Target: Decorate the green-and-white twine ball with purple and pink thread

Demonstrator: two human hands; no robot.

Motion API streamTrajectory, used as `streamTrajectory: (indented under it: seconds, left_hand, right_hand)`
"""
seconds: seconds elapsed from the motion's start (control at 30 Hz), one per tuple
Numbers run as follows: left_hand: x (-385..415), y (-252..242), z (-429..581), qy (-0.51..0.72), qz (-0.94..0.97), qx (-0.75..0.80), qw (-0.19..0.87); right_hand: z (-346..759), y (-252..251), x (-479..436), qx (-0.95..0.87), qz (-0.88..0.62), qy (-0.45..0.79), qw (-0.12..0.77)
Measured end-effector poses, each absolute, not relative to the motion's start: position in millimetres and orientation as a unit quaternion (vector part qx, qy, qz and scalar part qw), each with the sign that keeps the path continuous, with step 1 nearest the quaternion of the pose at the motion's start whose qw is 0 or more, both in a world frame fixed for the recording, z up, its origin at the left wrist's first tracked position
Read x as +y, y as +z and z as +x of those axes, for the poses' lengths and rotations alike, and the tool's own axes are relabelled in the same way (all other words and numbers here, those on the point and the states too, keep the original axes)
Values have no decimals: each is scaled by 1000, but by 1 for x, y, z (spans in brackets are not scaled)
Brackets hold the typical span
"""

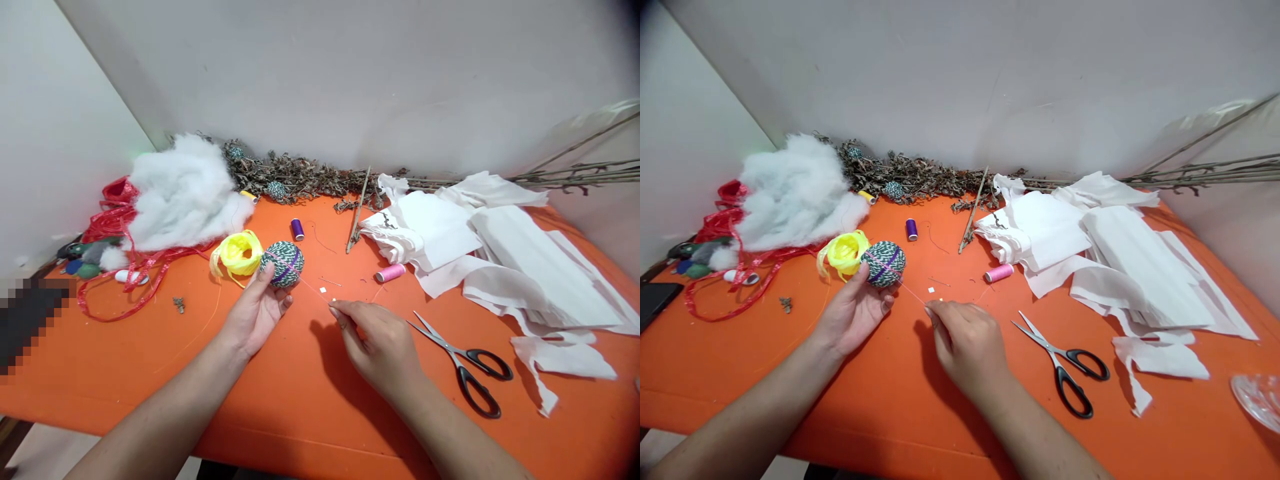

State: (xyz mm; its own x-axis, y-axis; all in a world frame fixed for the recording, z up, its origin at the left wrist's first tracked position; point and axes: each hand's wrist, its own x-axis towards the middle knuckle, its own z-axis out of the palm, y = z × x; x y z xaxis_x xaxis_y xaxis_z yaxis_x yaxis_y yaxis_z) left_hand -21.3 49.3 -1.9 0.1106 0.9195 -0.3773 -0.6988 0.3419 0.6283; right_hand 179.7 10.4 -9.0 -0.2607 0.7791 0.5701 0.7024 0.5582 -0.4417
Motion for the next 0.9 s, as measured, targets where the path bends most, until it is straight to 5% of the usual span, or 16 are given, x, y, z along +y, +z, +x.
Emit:
streamTrajectory:
  seconds: [0.9]
  left_hand:
    - [48,8,-19,525,118,364,761]
  right_hand:
    - [182,-12,10,-790,-476,54,382]
